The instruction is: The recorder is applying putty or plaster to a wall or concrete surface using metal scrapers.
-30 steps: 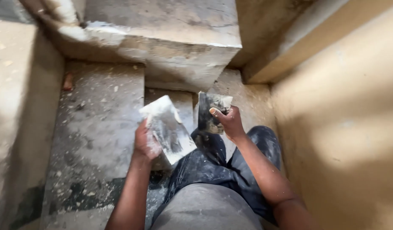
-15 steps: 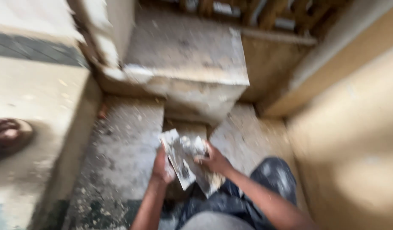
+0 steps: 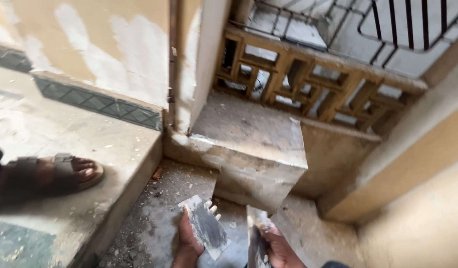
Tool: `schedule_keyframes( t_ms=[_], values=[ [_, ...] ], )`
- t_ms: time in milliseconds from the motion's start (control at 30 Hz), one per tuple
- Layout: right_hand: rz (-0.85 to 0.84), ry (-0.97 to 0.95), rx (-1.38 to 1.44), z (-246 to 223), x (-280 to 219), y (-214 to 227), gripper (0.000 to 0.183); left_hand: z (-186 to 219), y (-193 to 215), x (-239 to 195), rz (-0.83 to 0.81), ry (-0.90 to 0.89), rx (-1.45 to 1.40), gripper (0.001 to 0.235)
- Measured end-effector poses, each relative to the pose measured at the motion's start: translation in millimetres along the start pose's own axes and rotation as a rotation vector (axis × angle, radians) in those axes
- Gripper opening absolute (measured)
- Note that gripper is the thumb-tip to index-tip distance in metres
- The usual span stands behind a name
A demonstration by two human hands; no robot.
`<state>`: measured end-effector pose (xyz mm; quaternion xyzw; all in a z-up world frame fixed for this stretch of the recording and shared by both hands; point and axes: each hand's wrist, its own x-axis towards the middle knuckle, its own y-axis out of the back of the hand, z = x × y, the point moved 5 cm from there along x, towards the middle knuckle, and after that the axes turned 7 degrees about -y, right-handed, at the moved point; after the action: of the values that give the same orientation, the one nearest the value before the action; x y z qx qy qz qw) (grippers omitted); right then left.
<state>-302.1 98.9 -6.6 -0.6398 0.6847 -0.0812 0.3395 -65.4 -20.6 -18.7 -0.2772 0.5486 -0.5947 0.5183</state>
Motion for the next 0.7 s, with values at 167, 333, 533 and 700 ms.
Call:
schedule_keyframes(
  t_ms=[167,333,533,700],
  values=[
    [0.206,0.168,-0.035,-66.7,-15.6,-20.1,0.071,-4.2,6.2,9.9,0.003,0.061,-0.047,0.080],
    [0.193,0.451,-0.197,-150.2,-14.1,-83.6,0.070,-9.0,6.5,17.7,0.001,0.127,-0.158,0.082],
    [0.171,0.923,-0.733,-270.7,16.4,-198.9,0.049,5.4,3.9,13.8,0.076,0.051,-0.171,0.072],
    [0.257,1.849,-1.637,-321.2,15.5,-351.5,0.046,-14.5,28.7,36.8,0.098,0.149,-0.222,0.078]
  ],
)
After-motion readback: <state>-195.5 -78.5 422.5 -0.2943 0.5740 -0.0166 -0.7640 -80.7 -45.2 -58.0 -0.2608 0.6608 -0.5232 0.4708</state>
